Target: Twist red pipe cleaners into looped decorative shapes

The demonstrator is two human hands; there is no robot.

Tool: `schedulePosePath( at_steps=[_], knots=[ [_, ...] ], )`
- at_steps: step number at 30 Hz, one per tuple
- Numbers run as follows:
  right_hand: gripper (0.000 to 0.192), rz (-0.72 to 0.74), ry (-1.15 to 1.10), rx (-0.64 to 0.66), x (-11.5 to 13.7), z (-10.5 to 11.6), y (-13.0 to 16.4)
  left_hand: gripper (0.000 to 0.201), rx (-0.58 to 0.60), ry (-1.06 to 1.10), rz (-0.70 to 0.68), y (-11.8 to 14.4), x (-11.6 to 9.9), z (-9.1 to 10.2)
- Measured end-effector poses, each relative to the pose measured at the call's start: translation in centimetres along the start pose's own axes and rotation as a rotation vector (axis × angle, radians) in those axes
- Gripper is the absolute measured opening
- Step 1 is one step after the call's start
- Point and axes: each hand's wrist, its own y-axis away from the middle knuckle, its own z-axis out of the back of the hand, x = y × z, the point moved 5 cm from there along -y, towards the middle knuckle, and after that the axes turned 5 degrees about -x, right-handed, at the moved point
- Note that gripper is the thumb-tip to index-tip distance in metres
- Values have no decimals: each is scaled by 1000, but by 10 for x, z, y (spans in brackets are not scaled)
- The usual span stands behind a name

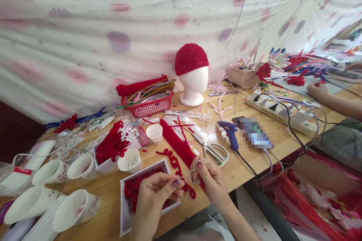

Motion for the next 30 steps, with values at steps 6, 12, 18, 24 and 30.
schedulePosePath(
  at_steps=[6,12,18,24,30],
  knots=[
    [51,98,106,-8,1,-2,3,32,-49,-52,-70,-3,-10,8],
    [49,100,167,-43,-3,-7,2,13,-118,-281,-259,-2,-19,13],
    [43,166,203,-42,-4,-14,1,10,-211,-480,-605,4,-39,14],
    [35,209,154,-32,-6,-21,-3,6,-96,-454,-401,-9,-28,21],
    [34,185,127,-7,-4,-27,-1,8,-128,-378,-371,-11,-24,27]
  ],
)
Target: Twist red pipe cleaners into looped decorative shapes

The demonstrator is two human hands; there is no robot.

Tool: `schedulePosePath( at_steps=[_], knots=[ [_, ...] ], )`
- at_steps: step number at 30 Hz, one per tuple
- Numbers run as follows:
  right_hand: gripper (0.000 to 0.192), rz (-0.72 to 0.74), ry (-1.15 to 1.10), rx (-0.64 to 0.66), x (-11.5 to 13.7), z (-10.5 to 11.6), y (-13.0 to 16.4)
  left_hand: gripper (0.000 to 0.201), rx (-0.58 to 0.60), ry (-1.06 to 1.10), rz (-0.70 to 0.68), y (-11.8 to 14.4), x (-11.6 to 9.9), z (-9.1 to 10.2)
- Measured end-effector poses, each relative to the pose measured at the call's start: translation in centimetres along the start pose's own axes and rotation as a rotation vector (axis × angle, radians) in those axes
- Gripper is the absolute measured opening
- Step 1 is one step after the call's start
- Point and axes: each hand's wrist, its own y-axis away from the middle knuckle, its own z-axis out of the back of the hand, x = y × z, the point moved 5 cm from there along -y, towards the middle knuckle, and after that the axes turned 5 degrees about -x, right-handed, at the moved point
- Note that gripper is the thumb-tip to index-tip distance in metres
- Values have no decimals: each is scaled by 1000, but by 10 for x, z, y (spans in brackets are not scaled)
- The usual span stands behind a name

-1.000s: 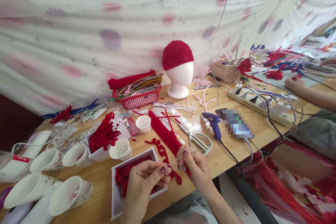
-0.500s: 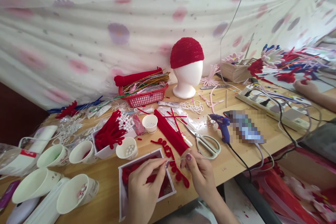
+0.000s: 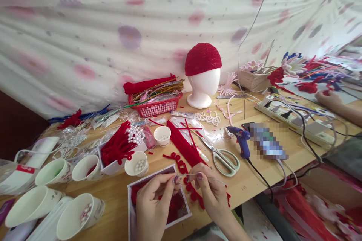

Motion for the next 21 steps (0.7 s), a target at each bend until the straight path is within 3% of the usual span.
schedulePosePath(
  at_steps=[3,9,12,18,21],
  knots=[
    [37,-8,40,-42,3,0,0,9,-34,5,-25,0,-1,1],
    [48,-108,61,-74,1,5,-1,5,-119,-154,-202,5,-13,4],
    [51,-105,77,-96,0,12,-3,6,-161,-170,-209,6,-15,5],
    [43,-52,57,-81,-1,16,-3,28,-203,140,68,5,-7,1],
    [42,-81,-10,-97,-4,15,0,38,-152,362,227,4,-5,-8]
  ],
)
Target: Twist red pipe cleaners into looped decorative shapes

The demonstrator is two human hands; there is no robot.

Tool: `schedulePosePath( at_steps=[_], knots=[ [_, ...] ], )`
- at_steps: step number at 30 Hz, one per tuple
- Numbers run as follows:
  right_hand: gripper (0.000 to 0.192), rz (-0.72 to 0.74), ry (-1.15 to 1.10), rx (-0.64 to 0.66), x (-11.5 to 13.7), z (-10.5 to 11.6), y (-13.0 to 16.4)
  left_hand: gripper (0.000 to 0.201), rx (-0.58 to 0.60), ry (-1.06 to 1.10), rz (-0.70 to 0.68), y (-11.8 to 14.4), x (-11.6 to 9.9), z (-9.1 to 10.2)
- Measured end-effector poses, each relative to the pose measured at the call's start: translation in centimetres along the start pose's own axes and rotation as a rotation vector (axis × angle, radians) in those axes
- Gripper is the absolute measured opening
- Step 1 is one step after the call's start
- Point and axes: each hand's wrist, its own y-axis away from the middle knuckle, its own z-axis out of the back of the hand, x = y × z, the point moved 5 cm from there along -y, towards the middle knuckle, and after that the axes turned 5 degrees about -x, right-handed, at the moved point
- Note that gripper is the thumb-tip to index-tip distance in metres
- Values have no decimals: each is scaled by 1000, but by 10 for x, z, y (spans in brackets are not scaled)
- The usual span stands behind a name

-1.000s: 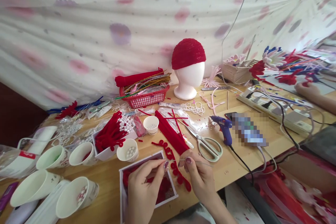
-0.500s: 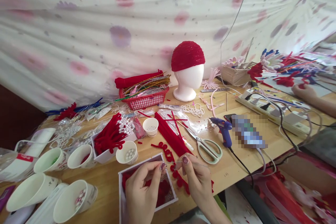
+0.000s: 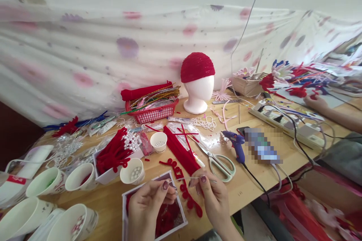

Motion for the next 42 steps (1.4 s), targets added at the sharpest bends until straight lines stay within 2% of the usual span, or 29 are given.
schedulePosePath(
  at_steps=[4,8,11,18,22,28,31,36,38,42],
  knots=[
    [47,-25,-57,-1,-2,-2,1,38,126,250,267,1,8,-10],
    [51,-63,-117,25,-4,-3,-1,35,251,341,404,2,14,-11],
    [51,-36,-120,40,-3,-2,-3,31,266,367,426,1,16,-9],
    [51,-14,-76,44,2,1,-4,38,240,317,479,-1,16,-14],
    [52,-8,-84,86,3,-1,-2,36,297,319,499,-1,20,-16],
    [56,-87,-151,103,-2,-3,-1,32,367,337,522,3,24,-20],
    [56,-82,-152,104,-2,-2,-1,33,334,339,495,4,21,-24],
    [57,-69,-51,53,0,7,-3,37,238,253,365,4,16,-25],
    [55,-51,-7,24,1,11,-5,38,202,196,266,4,13,-24],
    [54,-27,37,15,3,13,-6,35,126,20,-17,5,0,-19]
  ],
)
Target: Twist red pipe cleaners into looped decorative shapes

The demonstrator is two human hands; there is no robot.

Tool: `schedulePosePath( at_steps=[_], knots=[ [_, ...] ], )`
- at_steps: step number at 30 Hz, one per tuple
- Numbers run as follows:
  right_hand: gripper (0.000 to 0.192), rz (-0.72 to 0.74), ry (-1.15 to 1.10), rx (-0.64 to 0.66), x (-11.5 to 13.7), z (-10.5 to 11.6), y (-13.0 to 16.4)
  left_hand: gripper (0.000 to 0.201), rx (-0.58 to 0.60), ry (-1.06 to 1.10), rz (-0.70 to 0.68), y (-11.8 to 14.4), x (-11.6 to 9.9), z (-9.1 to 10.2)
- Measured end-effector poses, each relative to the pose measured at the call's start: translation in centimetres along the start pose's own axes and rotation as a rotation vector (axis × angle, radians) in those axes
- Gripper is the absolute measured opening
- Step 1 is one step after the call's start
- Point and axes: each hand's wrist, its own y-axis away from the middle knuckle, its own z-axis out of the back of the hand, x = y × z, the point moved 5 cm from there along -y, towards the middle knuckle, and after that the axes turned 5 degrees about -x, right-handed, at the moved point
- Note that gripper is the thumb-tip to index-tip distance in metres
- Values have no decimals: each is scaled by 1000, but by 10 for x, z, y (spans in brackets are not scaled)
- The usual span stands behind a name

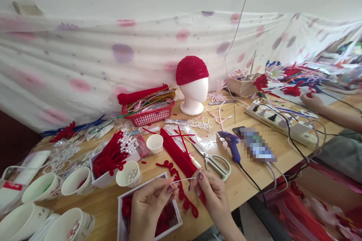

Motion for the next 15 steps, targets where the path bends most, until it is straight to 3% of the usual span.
schedulePosePath(
  at_steps=[2,5,9,15],
  knots=[
    [51,45,34,2,3,1,1,28,-43,-115,-112,0,-6,2],
    [41,149,88,-8,8,3,3,19,-66,-217,-153,-1,-8,3],
    [38,183,93,-6,9,5,3,19,-53,-202,-63,-2,-1,5],
    [50,20,12,5,4,3,2,37,31,1,150,3,4,-2]
  ],
)
